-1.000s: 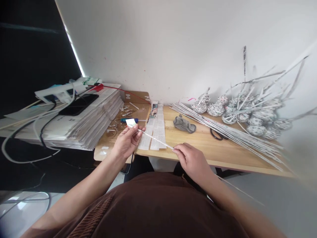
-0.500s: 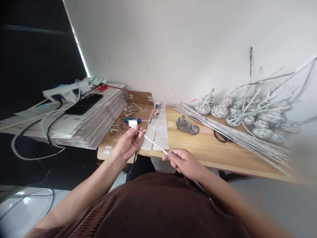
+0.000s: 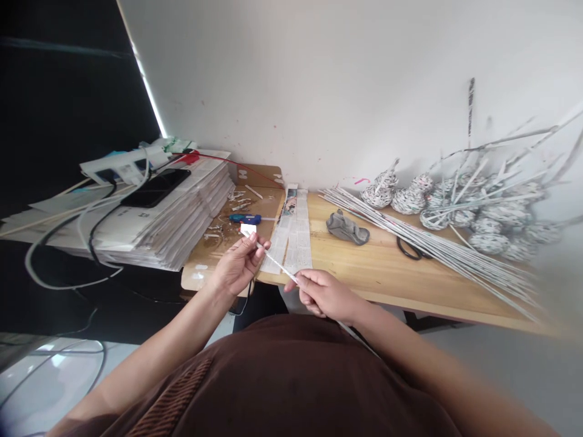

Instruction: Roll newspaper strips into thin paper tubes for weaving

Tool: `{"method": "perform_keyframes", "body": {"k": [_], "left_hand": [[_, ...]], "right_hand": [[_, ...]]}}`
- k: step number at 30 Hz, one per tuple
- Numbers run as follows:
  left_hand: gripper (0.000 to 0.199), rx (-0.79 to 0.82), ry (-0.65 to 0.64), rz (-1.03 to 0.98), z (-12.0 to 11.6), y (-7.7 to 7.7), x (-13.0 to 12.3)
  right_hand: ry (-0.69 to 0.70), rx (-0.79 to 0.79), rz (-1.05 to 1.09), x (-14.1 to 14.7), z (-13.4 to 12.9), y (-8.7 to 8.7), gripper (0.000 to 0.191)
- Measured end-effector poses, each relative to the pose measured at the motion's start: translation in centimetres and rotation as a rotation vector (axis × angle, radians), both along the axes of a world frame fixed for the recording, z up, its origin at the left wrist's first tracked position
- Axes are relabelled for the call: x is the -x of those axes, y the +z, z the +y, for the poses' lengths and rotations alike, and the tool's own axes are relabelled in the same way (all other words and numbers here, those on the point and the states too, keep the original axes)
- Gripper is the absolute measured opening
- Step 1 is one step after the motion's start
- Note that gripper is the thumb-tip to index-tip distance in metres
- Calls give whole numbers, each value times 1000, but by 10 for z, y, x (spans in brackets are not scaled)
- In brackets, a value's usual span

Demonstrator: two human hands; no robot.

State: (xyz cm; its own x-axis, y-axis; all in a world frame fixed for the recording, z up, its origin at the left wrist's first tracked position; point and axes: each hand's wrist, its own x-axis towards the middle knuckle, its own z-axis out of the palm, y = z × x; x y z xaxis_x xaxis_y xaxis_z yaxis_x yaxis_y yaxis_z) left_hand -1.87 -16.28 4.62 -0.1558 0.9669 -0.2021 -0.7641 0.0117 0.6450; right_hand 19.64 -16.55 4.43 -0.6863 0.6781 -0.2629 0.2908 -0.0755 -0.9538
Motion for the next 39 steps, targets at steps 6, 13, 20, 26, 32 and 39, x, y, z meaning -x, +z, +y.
{"method": "perform_keyframes", "body": {"k": [6, 13, 20, 26, 32, 39], "left_hand": [[14, 35, -2, -18, -2, -5, 0], [10, 3, 9, 8, -4, -5, 0], [6, 5, -25, 20, -8, -11, 3], [5, 5, -26, 70, -9, -14, 5], [6, 48, 24, 1, -8, -16, 5], [5, 53, -6, -38, -9, -14, 9]], "right_hand": [[32, 62, -4, 0, 1, -3, 34], [-76, -559, -242, 11, -1, -1, 32], [63, 62, -4, 6, 5, -11, 41], [-101, -554, -307, 5, 2, -2, 34], [-114, -628, -317, 5, 3, -8, 33], [41, 64, -48, 3, 6, -7, 43]]}}
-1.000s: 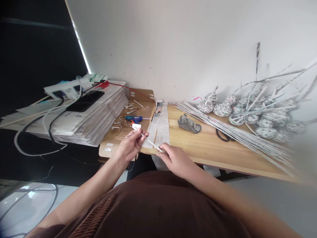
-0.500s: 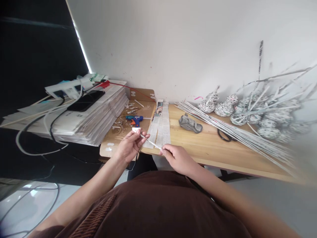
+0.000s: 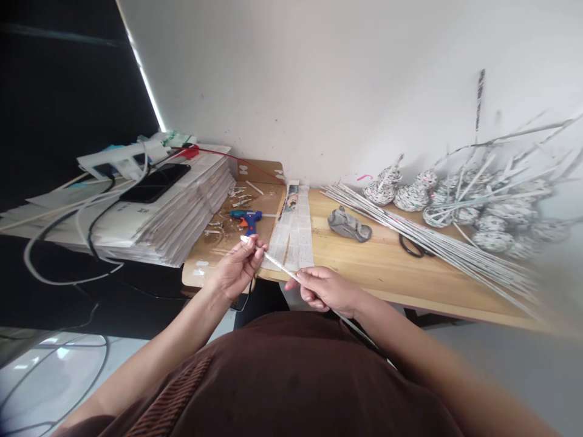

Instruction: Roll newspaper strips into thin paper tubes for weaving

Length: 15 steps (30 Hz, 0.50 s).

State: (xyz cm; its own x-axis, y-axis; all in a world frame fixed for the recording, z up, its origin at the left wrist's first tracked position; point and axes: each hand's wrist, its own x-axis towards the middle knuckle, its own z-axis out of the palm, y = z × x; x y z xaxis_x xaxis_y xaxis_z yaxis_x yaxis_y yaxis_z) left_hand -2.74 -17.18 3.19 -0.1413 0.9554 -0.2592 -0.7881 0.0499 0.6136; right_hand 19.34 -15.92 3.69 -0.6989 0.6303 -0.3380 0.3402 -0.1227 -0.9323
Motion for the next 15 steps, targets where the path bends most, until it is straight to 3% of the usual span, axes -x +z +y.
{"method": "perform_keyframes", "body": {"k": [4, 5, 8, 10, 12, 15], "left_hand": [[4, 3, 19, 13, -2, -2, 1], [5, -8, 13, 13, -2, -3, 1], [9, -30, -10, 4, -3, -2, 0], [10, -26, -14, 3, -2, -1, 1], [12, -17, 8, 7, -1, 0, 3], [14, -5, 82, 12, 2, 1, 8]], "right_hand": [[-104, -377, -44, 3, -2, 3, 34], [-104, -356, -32, 4, -3, 2, 35], [-12, 41, 79, 6, -2, -1, 39], [24, 183, 123, 5, -2, -3, 40], [2, 22, 62, 3, -3, -3, 41], [-85, -423, -98, -6, -6, -2, 36]]}}
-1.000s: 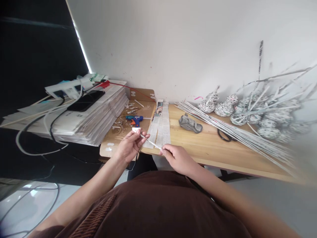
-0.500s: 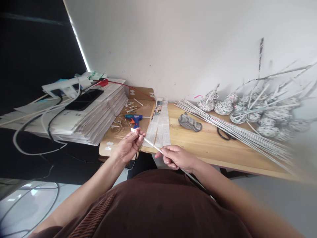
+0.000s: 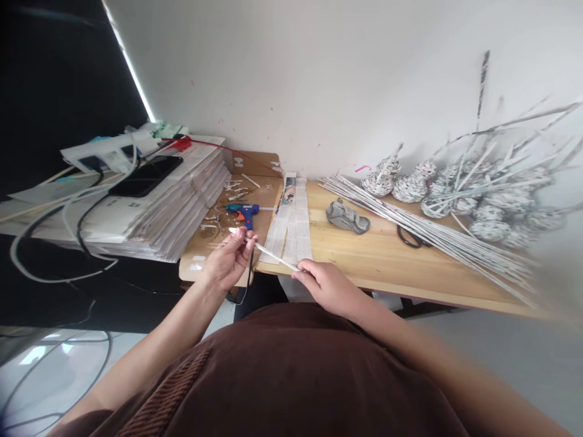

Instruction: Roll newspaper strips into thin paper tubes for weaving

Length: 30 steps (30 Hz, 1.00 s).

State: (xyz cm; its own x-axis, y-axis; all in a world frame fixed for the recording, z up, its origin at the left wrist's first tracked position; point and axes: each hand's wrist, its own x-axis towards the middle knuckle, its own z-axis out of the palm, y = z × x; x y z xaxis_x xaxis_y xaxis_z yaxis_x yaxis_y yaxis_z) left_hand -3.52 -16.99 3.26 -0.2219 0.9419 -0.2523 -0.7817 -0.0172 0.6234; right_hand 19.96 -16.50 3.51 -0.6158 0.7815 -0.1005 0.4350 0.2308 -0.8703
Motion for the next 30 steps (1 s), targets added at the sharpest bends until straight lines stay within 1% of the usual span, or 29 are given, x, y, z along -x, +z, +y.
{"method": "perform_keyframes", "body": {"k": [1, 2, 3, 5, 6, 7, 8, 9, 10, 12, 13, 14, 15, 17, 18, 19, 21, 25, 28, 29, 30], "left_hand": [[14, 7, 19, 1, 1, 0, 1], [14, 16, 29, 1, 1, 0, 2], [13, 26, 29, -4, 2, 0, 3], [11, 44, 17, -22, 2, 0, 3], [11, 48, 14, -32, 3, 0, 3], [10, 47, 17, -39, 3, 1, 3], [10, 45, 26, -40, 3, 1, 4], [11, 42, 40, -36, 4, 2, 6], [13, 37, 60, -28, 4, 3, 8], [18, 25, 91, -6, 4, 6, 12], [21, 20, 97, 4, 4, 7, 14], [23, 17, 95, 10, 3, 9, 15], [23, 16, 86, 13, 3, 10, 16], [22, 16, 68, 7, 2, 11, 16], [21, 17, 64, 2, 1, 12, 15], [19, 18, 62, -2, 1, 11, 15], [14, 18, 59, -4, 1, 9, 13], [9, 19, 43, -10, 0, 0, 9], [8, 8, 36, -16, -1, -5, 9], [8, 0, 35, -15, -2, -5, 10], [9, -10, 34, -13, -3, -5, 12]], "right_hand": [[-27, -58, -23, -4, -1, 0, 35], [-42, -32, -23, -8, -3, 0, 37], [-36, 74, -4, -11, -4, 1, 40], [23, 387, 66, -17, -6, 1, 46], [61, 510, 94, -20, -7, 2, 48], [98, 578, 101, -22, -8, 3, 49], [128, 592, 83, -24, -8, 3, 50], [140, 557, 48, -27, -9, 3, 50], [124, 489, 10, -30, -9, 2, 48], [30, 354, -29, -38, -10, -1, 44], [-26, 332, -16, -42, -11, -4, 43], [-64, 357, 12, -47, -12, -7, 44], [-71, 427, 41, -51, -13, -9, 46], [-5, 616, 76, -57, -14, -12, 48], [38, 674, 76, -59, -15, -11, 49], [74, 690, 63, -59, -15, -9, 51], [92, 621, 25, -55, -13, -3, 53], [16, 386, 9, -27, -5, 12, 47], [34, 248, -13, 2, 2, 13, 41], [51, 235, -16, 11, 5, 11, 40], [74, 257, -12, 18, 8, 9, 40]]}}
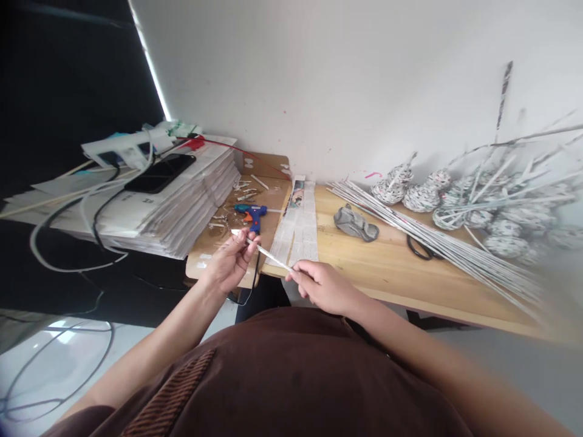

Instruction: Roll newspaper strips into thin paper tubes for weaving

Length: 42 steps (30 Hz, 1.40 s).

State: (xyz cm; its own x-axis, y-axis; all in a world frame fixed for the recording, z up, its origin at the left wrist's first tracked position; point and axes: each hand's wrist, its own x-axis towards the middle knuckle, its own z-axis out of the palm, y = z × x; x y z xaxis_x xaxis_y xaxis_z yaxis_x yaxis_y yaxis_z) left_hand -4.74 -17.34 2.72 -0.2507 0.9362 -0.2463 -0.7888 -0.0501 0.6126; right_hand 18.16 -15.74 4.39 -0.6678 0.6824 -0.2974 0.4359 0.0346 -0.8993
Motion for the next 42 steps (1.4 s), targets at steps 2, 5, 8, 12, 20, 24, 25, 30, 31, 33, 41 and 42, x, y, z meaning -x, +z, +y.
{"method": "perform_keyframes", "body": {"k": [2, 5, 8, 12, 20, 24, 25, 30, 31, 33, 41, 42], "left_hand": [[10, -22, -8, 5, -3, 0, 6], [12, -50, -26, 0, -9, -3, 16], [11, -46, -24, -14, -13, -10, 21], [11, -50, -9, -22, -13, -14, 24], [13, -18, -14, -67, -15, -8, 20], [8, -12, -21, -61, -14, -11, 14], [6, -22, -30, -55, -13, -12, 13], [20, -79, -114, -12, -9, -10, 4], [22, -96, -116, -14, -7, -7, 2], [23, -133, -84, -33, -2, -1, -3], [32, -267, 82, -129, 34, 49, -25], [32, -279, 74, -130, 37, 55, -28]], "right_hand": [[48, 115, 41, 12, 5, -5, 40], [134, 297, 100, 22, 11, -9, 42], [160, 219, 59, 32, 11, -6, 41], [78, -303, -30, 45, 6, 1, 32], [182, 183, 114, 44, 8, -8, 41], [101, -196, -4, 39, 5, -4, 35], [75, -294, -32, 38, 4, -3, 34], [82, -37, 42, 37, 3, -4, 43], [95, 44, 74, 37, 4, -5, 44], [88, 28, 90, 35, 4, -5, 43], [-65, -272, 112, 35, 4, 5, 34], [-26, -79, 179, 35, 6, 7, 36]]}}
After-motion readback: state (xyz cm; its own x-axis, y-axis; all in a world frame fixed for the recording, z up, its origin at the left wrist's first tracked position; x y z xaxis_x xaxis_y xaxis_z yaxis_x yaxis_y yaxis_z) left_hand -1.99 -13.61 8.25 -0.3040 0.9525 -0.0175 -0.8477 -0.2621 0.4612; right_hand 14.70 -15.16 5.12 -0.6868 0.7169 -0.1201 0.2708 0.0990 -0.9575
